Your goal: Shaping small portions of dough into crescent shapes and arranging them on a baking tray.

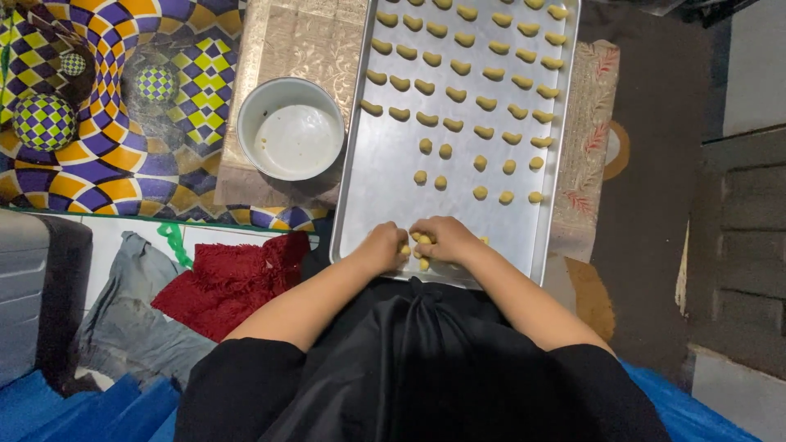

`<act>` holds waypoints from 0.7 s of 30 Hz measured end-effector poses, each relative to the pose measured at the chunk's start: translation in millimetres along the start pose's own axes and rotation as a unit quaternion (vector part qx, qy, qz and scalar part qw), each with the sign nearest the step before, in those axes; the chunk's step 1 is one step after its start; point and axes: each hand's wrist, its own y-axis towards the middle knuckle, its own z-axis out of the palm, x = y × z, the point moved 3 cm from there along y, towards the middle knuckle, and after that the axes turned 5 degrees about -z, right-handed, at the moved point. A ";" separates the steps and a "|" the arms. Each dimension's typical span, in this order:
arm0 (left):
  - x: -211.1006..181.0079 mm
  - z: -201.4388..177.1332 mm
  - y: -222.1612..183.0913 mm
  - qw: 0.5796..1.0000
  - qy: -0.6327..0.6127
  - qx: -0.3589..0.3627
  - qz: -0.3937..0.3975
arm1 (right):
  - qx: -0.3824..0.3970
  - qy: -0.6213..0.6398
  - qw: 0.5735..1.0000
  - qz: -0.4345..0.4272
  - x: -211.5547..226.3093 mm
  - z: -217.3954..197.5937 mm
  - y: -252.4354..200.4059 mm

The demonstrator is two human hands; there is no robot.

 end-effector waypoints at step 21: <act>32.1 -94.0 47.2 0.968 -0.116 -0.204 -0.092 | -0.232 -0.149 0.961 -0.020 23.3 -74.9 142.1</act>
